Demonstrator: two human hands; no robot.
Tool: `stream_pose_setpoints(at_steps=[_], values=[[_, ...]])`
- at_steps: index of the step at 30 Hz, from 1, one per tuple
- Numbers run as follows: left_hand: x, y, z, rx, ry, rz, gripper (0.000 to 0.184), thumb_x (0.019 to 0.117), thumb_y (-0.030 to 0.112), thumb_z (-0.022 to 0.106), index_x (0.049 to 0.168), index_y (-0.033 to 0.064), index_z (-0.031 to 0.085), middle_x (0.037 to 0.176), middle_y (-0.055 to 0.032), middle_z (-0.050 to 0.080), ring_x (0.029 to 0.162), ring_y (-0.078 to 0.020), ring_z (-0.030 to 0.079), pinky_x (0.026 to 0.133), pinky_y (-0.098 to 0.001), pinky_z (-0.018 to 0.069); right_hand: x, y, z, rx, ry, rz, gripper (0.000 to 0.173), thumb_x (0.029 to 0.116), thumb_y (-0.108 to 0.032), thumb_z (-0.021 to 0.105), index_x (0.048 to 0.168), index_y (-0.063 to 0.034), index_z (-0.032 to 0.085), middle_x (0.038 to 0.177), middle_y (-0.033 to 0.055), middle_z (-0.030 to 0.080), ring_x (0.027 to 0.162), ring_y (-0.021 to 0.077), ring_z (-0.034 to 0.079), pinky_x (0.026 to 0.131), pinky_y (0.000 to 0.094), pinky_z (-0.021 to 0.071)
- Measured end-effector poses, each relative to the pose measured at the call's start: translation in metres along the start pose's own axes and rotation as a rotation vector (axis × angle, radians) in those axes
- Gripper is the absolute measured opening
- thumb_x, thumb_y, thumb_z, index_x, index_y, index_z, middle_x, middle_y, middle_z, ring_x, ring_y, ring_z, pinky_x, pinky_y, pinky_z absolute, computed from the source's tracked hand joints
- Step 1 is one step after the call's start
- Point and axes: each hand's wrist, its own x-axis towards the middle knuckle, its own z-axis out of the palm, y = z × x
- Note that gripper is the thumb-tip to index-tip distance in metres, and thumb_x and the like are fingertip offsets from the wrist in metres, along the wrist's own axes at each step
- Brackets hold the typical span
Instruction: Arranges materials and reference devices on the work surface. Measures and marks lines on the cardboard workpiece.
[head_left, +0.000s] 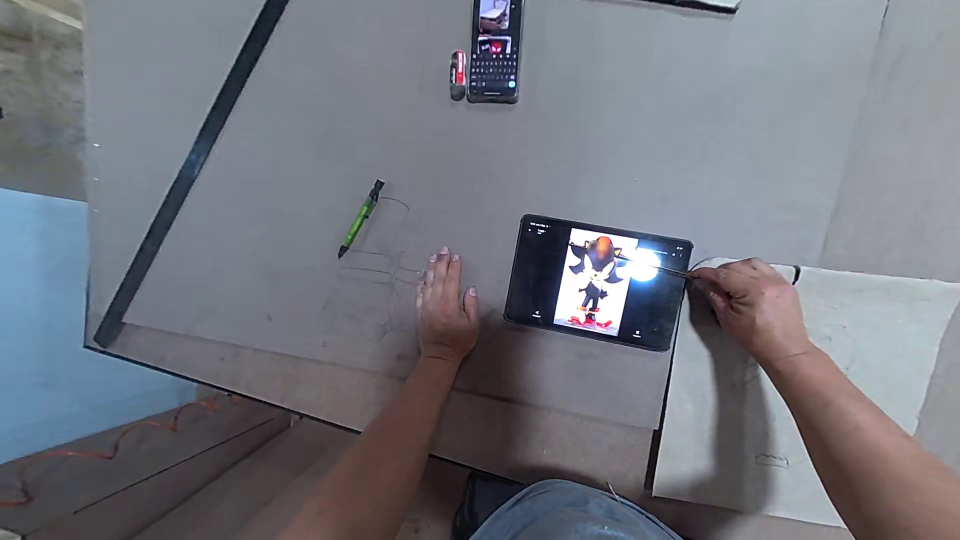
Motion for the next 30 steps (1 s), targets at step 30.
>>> stream_pose_setpoints(at_steps=[30], values=[[-0.0008, -0.0024, 0.0020, 0.003, 0.020, 0.014, 0.054, 0.1067, 0.034, 0.036, 0.154, 0.0104, 0.047, 0.165, -0.0077, 0.039, 0.155, -0.0258, 0.031, 0.126, -0.0508, 0.0246, 0.0006, 0.0007, -0.0015, 0.020, -0.010, -0.011, 0.025, 0.1060, -0.024, 0.056, 0.113, -0.0138, 0.078, 0.105, 0.0103, 0.075, 0.107, 0.0301, 0.069, 0.094, 0.0481, 0.0537]])
